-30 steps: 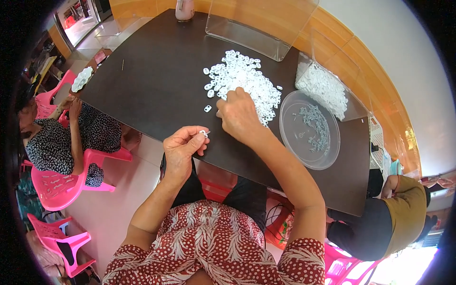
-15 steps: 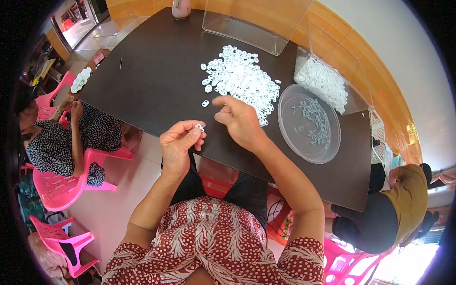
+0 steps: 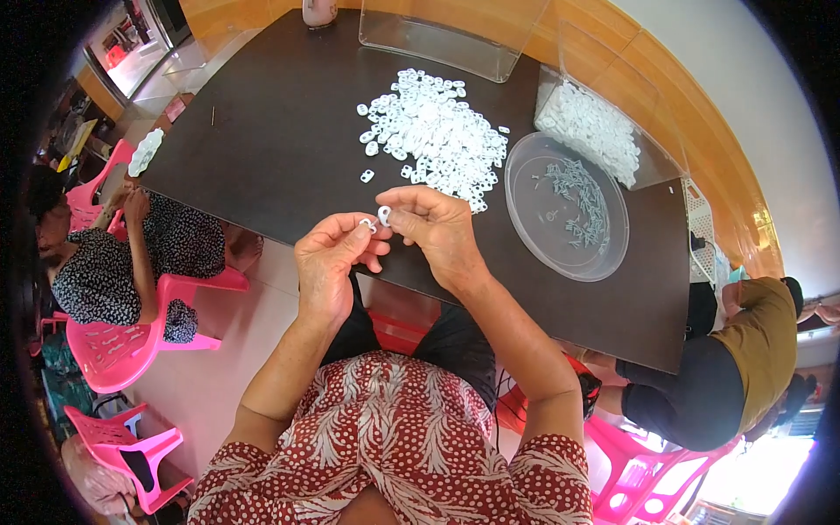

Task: Inspecting and sorting small white plastic components at a workshop table.

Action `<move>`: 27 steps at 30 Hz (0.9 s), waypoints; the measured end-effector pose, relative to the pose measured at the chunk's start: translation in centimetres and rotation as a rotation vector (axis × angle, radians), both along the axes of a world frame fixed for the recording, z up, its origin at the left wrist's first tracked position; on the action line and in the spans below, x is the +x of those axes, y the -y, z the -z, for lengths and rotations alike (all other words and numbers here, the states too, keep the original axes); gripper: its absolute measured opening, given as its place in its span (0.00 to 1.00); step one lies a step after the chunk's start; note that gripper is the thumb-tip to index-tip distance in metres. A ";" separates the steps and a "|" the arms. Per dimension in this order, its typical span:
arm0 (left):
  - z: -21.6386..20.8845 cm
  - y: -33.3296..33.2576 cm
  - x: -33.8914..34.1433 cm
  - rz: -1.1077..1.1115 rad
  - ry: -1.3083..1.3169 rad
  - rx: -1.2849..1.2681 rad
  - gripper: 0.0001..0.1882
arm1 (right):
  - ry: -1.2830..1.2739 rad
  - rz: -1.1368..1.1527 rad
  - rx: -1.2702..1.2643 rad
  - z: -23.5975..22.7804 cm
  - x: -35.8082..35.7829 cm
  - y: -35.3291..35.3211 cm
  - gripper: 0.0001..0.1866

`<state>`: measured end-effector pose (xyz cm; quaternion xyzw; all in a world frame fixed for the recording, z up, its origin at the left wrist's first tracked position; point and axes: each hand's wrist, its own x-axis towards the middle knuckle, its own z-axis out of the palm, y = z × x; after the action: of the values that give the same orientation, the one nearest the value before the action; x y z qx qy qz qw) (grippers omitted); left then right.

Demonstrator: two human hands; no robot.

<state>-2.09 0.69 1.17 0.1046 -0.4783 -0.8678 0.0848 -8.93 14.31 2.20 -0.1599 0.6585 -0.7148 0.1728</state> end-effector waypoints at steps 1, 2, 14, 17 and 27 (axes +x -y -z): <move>-0.1 0.0 0.0 -0.001 0.000 -0.002 0.08 | 0.013 0.021 -0.025 0.3 0.2 0.2 0.10; -0.1 0.0 0.0 0.001 0.010 0.024 0.08 | 0.025 0.043 -0.049 0.5 0.4 0.2 0.10; -0.2 -0.2 0.9 0.013 0.009 0.091 0.08 | 0.079 0.053 -0.175 0.6 1.8 0.0 0.11; -0.4 -0.1 1.0 0.016 0.001 0.071 0.08 | 0.207 0.001 -0.265 0.9 1.3 -0.7 0.12; -0.4 0.0 1.4 0.009 -0.043 0.001 0.08 | 0.362 -0.051 -0.314 1.1 1.2 -0.9 0.11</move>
<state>-0.71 0.68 1.61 0.0838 -0.4765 -0.8705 0.0908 -7.75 15.21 1.14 -0.0707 0.4935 -0.8207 0.2791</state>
